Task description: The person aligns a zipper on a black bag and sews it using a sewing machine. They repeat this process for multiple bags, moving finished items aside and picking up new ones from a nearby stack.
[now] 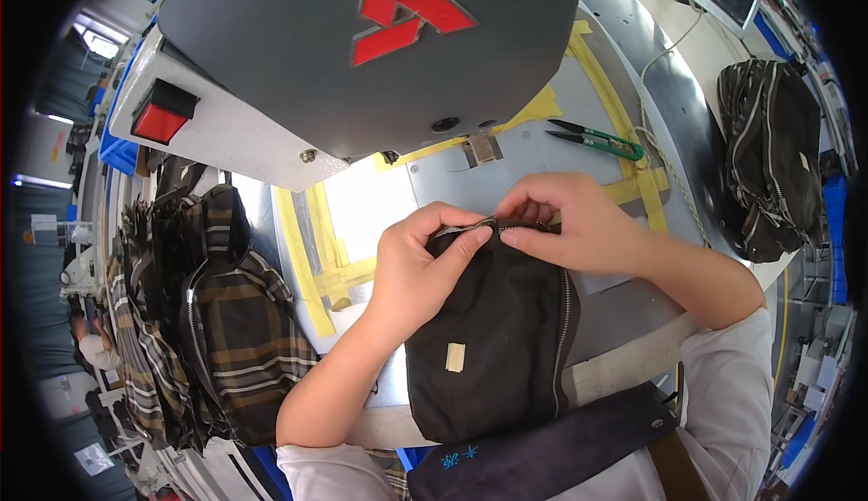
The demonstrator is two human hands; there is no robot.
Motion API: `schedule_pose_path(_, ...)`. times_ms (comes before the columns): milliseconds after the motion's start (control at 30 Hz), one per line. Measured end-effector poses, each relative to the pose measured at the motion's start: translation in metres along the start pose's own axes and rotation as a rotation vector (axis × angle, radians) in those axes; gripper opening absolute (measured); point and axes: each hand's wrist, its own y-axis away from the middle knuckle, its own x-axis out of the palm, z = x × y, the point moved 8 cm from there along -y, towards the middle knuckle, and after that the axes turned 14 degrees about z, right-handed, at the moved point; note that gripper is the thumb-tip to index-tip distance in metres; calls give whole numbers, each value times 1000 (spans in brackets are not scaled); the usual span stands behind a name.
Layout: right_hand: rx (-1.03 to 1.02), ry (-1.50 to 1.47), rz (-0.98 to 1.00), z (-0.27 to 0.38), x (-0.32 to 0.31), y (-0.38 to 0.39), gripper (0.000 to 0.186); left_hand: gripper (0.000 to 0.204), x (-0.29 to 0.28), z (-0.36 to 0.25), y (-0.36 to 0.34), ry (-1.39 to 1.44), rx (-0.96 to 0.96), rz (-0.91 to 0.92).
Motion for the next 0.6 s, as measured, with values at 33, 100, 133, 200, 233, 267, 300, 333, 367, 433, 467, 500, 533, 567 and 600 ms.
schedule_pose_path(33, 5, 36, 20, 1, 1, -2, 12, 11, -1, 0, 1, 7, 10, -14)
schedule_pose_path(100, 60, 6, -5, -3, 2, -5, 14, 11, -2, 2, 1, 20, 30, -40)
schedule_pose_path(133, 89, -8, -20, -5, 1, -5, 15, 10, -3, 3, 1, 37, 32, -51)
schedule_pose_path(200, 87, -16, -76, -4, 2, -1, 13, 10, -5, 6, 0, 71, 35, -73)
schedule_pose_path(233, 83, -21, -102, -4, 2, 1, 12, 10, -6, 6, 0, 70, 34, -76)
schedule_pose_path(267, 53, -4, -118, -3, 2, 1, 12, 10, -6, 6, 0, 69, 34, -78)
schedule_pose_path(300, 23, 13, -134, -3, 1, 2, 11, 10, -7, 6, 0, 68, 33, -81)
schedule_pose_path(333, -7, 30, -150, -1, 1, 3, 11, 10, -6, 6, 0, 60, 31, -77)
schedule_pose_path(367, -5, 41, -146, -2, 1, 3, 10, 10, -6, 6, 0, 52, 28, -73)
schedule_pose_path(433, -1, 63, -136, -1, 1, 3, 9, 10, -5, 5, -1, 25, 15, -51)
schedule_pose_path(467, -2, 36, -124, -1, 2, 2, 9, 10, -4, 4, -2, 7, 5, -34)
schedule_pose_path(500, -3, 9, -112, 0, 2, 1, 10, 10, -3, 4, -2, -12, -6, -16)
schedule_pose_path(533, -5, -17, -100, 0, 1, -1, 10, 10, -1, 1, -2, -44, -6, -5)
schedule_pose_path(567, 16, -33, -75, -2, 2, -3, 11, 11, 2, -2, -2, -75, -5, 7)
schedule_pose_path(600, 37, -48, -51, -5, 2, -5, 11, 11, 4, -4, -2, -107, -4, 19)
